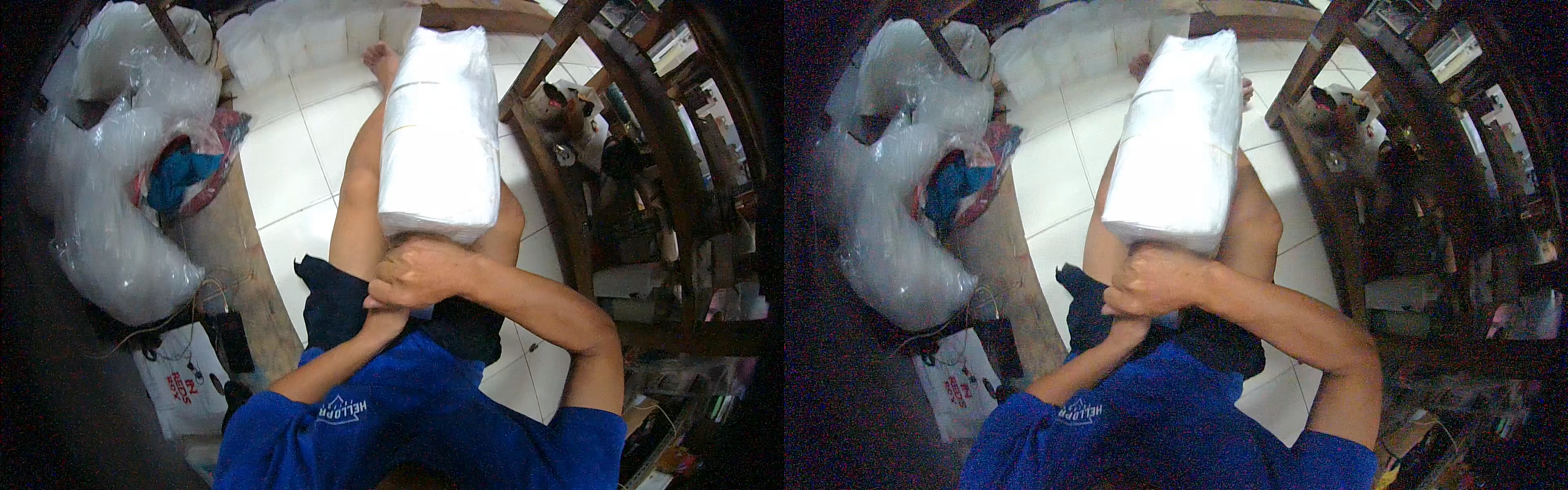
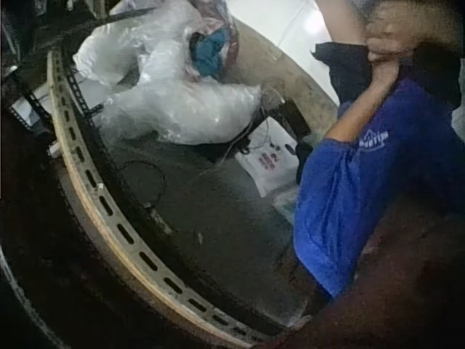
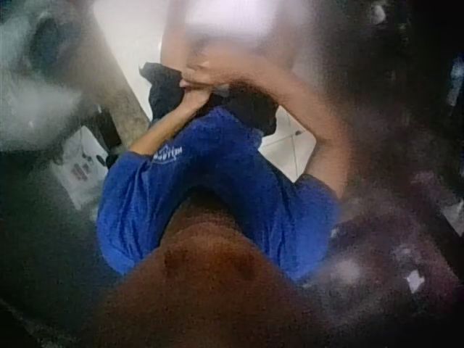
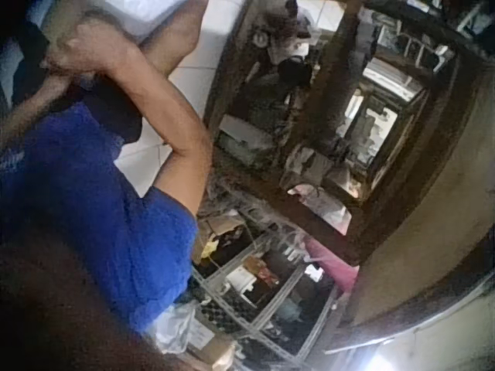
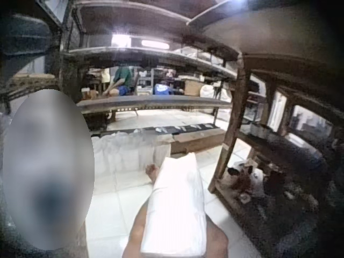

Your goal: The person sits on the floor and wraps a large white cylindrical bundle with clear packing tape. They repeatedly pull tape from a roll, press it onto the bundle, and smooth it down while rotating the bundle to cover multiple sides.

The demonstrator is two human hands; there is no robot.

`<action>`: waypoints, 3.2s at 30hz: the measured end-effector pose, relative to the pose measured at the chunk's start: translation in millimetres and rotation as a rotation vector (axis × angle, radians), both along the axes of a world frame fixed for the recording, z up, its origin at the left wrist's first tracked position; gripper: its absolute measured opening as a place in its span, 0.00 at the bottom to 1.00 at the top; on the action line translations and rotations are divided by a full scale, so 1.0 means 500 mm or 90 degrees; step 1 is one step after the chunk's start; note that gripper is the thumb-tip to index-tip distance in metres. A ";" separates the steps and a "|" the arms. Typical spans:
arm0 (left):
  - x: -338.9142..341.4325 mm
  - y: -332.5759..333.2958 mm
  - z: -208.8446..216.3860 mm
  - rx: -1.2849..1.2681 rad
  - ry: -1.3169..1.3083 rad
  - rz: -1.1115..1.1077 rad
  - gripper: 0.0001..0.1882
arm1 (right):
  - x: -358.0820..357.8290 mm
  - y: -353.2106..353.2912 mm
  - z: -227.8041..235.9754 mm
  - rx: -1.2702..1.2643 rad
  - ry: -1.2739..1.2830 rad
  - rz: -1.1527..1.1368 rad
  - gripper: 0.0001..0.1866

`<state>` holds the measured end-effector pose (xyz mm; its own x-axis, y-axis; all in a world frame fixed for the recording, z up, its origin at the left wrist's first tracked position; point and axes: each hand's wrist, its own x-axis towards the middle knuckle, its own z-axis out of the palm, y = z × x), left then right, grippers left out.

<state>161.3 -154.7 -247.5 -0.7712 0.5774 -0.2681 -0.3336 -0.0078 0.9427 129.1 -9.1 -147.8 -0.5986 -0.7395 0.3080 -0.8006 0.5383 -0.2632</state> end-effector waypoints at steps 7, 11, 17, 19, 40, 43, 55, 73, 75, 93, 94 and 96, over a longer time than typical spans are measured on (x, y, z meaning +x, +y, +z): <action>-0.014 0.018 0.037 0.017 0.007 0.043 0.25 | 0.080 -0.057 0.038 0.041 -0.021 0.099 0.14; -0.030 0.036 0.135 0.061 -0.239 0.079 0.26 | 0.080 -0.071 0.105 0.129 0.231 0.069 0.19; -0.018 0.064 0.091 -0.089 -0.253 0.229 0.24 | 0.059 -0.117 0.145 -0.001 0.321 0.124 0.23; 0.017 0.103 -0.047 -0.242 -0.182 0.428 0.22 | 0.015 -0.065 0.081 0.047 0.175 0.115 0.25; -0.021 -0.036 -0.013 0.026 -0.128 -0.138 0.19 | -0.018 -0.028 0.018 -0.004 -0.012 0.112 0.37; -0.031 -0.030 0.022 -0.002 -0.115 -0.118 0.19 | 0.010 -0.049 0.056 -0.099 0.046 0.121 0.35; -0.039 0.017 0.131 -0.074 -0.086 -0.049 0.21 | 0.212 0.226 0.072 -0.193 0.190 -0.525 0.11; -0.076 0.003 0.140 0.065 -0.348 -0.183 0.23 | 0.350 1.068 -0.458 0.223 -0.077 -1.080 0.34; -0.079 0.009 0.153 0.064 -0.339 -0.196 0.24 | 0.364 1.026 -0.393 0.241 -0.057 -1.109 0.30; -0.102 0.003 0.146 0.104 -0.302 -0.325 0.23 | 0.378 0.256 0.136 -0.821 -0.217 -0.507 0.16; -0.101 0.007 0.150 0.100 -0.302 -0.323 0.23 | 0.390 0.244 0.144 -0.812 -0.244 -0.473 0.15; -0.094 0.012 0.154 0.091 -0.303 -0.310 0.23 | 0.391 0.200 0.178 -0.754 -0.308 -0.503 0.14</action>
<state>114.2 -148.5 -170.4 -0.2324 0.8830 -0.4078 -0.7075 0.1343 0.6939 324.8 90.7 -58.8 -0.9289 0.3423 0.1412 -0.1244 0.0707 -0.9897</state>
